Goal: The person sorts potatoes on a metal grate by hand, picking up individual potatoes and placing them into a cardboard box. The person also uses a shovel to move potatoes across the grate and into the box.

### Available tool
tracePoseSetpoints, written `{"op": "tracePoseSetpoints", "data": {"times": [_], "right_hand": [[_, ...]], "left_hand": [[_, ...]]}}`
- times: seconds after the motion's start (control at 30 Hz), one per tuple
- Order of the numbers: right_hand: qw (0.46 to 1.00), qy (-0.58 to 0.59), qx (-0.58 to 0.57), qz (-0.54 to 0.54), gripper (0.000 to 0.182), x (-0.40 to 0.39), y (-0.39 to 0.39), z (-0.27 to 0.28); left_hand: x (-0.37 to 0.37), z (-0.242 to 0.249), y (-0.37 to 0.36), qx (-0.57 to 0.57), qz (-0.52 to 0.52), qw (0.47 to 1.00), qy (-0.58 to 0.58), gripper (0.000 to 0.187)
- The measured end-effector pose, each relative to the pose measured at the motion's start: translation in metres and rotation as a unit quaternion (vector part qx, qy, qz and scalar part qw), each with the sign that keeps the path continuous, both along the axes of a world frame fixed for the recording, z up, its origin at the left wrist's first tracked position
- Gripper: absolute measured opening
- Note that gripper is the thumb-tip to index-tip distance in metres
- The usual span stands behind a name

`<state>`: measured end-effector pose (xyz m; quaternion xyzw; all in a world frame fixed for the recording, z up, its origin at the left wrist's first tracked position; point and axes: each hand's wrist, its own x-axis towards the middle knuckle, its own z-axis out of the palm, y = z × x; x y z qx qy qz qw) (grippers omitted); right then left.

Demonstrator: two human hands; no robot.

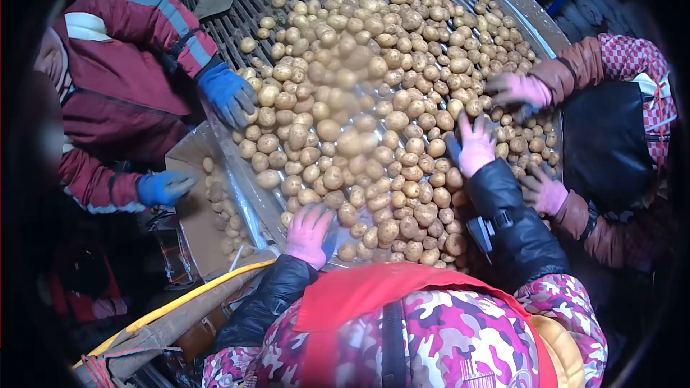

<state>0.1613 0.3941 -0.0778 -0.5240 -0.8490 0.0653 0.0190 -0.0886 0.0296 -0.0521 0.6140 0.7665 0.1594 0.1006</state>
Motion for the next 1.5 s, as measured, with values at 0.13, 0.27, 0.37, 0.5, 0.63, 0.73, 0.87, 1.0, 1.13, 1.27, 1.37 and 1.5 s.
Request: {"op": "tracePoseSetpoints", "data": {"times": [0.13, 0.27, 0.37, 0.5, 0.63, 0.73, 0.87, 1.0, 1.13, 1.27, 1.37, 1.5], "right_hand": [[0.974, 0.091, -0.022, 0.207, 0.050, -0.027, -0.027, 0.055], [0.946, 0.195, 0.035, 0.257, 0.036, -0.110, -0.010, 0.071], [0.955, 0.033, -0.031, 0.294, 0.039, -0.173, 0.018, 0.064], [0.945, -0.038, -0.140, 0.293, 0.038, -0.214, 0.039, 0.062], [0.947, -0.090, -0.158, 0.264, 0.038, -0.231, 0.051, 0.068], [0.959, -0.045, -0.131, 0.248, 0.032, -0.226, 0.044, 0.048], [0.972, -0.002, -0.081, 0.223, 0.026, -0.194, 0.031, 0.035], [0.962, 0.154, -0.049, 0.221, 0.023, -0.148, 0.009, 0.030], [0.933, 0.306, -0.084, 0.172, 0.043, -0.110, -0.023, 0.050], [0.831, 0.225, -0.350, 0.370, 0.036, -0.119, -0.088, 0.137], [0.807, 0.312, -0.163, 0.474, 0.033, -0.159, -0.084, 0.102], [0.882, 0.268, -0.120, 0.368, 0.023, -0.264, -0.024, 0.108]], "left_hand": [[0.001, -0.002, 0.002, -0.003, -0.005, 1.000, -0.016, 0.057], [0.001, -0.002, 0.000, -0.032, -0.006, 0.999, 0.001, 0.062], [-0.001, 0.005, 0.003, -0.025, -0.013, 0.999, -0.024, 0.065], [0.001, 0.016, 0.008, -0.033, -0.005, 0.999, -0.023, 0.053], [0.003, 0.011, 0.006, -0.043, -0.002, 0.999, -0.021, 0.060], [0.000, 0.013, 0.005, -0.046, 0.001, 0.999, -0.020, 0.062], [0.000, 0.009, 0.006, -0.033, -0.010, 0.999, -0.011, 0.057], [-0.001, 0.005, 0.001, 0.038, 0.010, 0.998, -0.041, 0.057], [0.015, 0.033, 0.015, 0.074, 0.064, 0.957, -0.272, 0.060], [0.024, 0.054, 0.037, 0.044, 0.213, 0.530, -0.820, 0.069], [0.003, 0.000, 0.015, 0.005, 0.147, 0.545, -0.825, 0.055], [0.020, -0.010, -0.003, 0.014, 0.133, 0.803, -0.581, 0.044]]}}
